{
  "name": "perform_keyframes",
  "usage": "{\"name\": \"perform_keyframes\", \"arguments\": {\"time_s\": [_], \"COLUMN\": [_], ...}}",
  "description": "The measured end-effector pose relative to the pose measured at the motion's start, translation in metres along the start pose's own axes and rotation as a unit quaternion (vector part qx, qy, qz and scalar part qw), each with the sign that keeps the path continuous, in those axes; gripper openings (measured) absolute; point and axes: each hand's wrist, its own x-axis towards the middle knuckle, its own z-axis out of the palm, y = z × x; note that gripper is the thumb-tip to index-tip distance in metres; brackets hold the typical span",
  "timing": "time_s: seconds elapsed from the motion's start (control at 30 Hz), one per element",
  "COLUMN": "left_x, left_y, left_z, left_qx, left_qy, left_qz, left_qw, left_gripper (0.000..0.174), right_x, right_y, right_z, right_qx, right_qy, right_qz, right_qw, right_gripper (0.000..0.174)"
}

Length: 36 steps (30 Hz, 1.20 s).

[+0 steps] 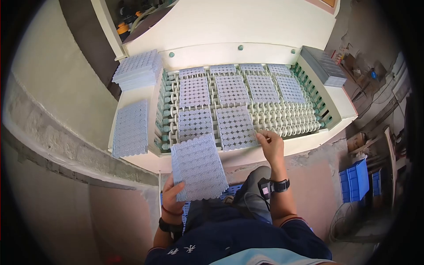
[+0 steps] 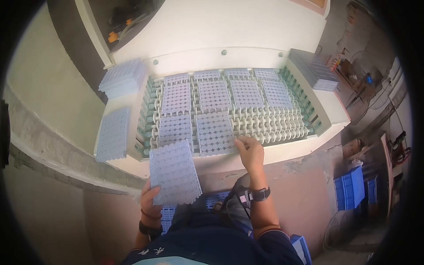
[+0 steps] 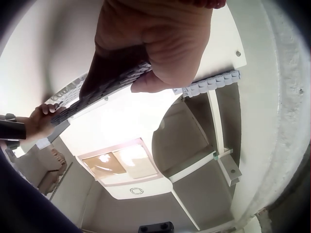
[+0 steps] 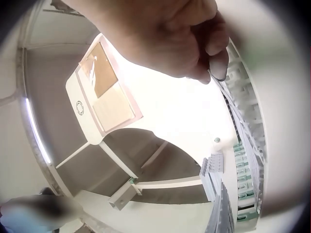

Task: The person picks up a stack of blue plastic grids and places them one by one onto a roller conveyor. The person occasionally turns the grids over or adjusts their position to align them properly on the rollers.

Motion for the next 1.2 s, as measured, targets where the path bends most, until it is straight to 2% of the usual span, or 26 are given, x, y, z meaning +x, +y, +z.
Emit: {"name": "perform_keyframes", "arguments": {"time_s": [0.07,0.1,0.13,0.2,0.23,0.3,0.33,0.47,0.57,0.67,0.73,0.87,0.97,1.07,1.13,1.2], "left_x": [0.009,0.012,0.013,0.018,0.021,0.024,0.024,0.02,0.02,0.02,0.017,0.006,0.003,0.005,0.006,0.008], "left_y": [-0.002,-0.005,-0.007,-0.015,-0.018,-0.021,-0.021,-0.016,-0.015,-0.016,-0.017,-0.012,-0.01,-0.012,-0.015,-0.02], "left_z": [0.009,0.011,0.013,0.015,0.017,0.02,0.021,0.026,0.02,0.015,0.012,0.009,-0.004,-0.003,-0.003,-0.004], "left_qx": [-0.021,-0.012,-0.002,-0.003,-0.008,-0.006,-0.005,0.046,0.036,-0.005,0.002,0.003,0.0,-0.002,-0.011,-0.018], "left_qy": [-0.023,-0.026,-0.03,-0.027,-0.022,-0.024,-0.018,0.0,-0.001,-0.021,-0.008,0.021,0.021,0.023,0.012,0.001], "left_qz": [0.007,0.003,-0.001,-0.007,-0.006,-0.006,-0.002,-0.001,0.005,0.006,-0.01,-0.018,-0.004,0.0,0.002,-0.002], "left_qw": [1.0,1.0,1.0,1.0,1.0,1.0,1.0,0.999,0.999,1.0,1.0,1.0,1.0,1.0,1.0,1.0], "left_gripper": [0.055,0.055,0.054,0.054,0.053,0.052,0.052,0.053,0.052,0.05,0.051,0.051,0.051,0.051,0.052,0.052], "right_x": [-0.01,-0.019,-0.028,-0.044,-0.048,-0.053,-0.051,-0.017,0.021,0.057,0.071,0.086,0.103,0.103,0.096,0.092], "right_y": [-0.02,-0.025,-0.033,-0.057,-0.055,-0.046,-0.043,-0.023,0.018,0.05,0.07,0.083,0.129,0.149,0.14,0.125], "right_z": [-0.008,-0.007,-0.006,-0.004,0.0,0.008,0.005,-0.03,-0.057,-0.07,-0.079,-0.117,-0.158,-0.174,-0.172,-0.159], "right_qx": [-0.031,0.08,0.189,0.285,0.286,0.322,0.323,0.306,0.281,0.121,-0.027,0.012,-0.011,-0.03,-0.126,-0.148], "right_qy": [-0.003,-0.077,-0.149,-0.315,-0.308,-0.32,-0.318,-0.199,-0.117,-0.07,-0.07,-0.032,-0.014,0.011,0.043,0.059], "right_qz": [0.023,0.073,0.122,0.194,0.195,0.242,0.242,0.258,0.215,0.183,0.133,0.187,0.209,0.209,0.154,0.126], "right_qw": [0.999,0.991,0.963,0.885,0.886,0.858,0.858,0.895,0.928,0.973,0.988,0.982,0.978,0.977,0.979,0.979], "right_gripper": [0.027,0.027,0.027,0.026,0.026,0.022,0.022,0.019,0.018,0.021,0.024,0.023,0.024,0.023,0.025,0.029]}}
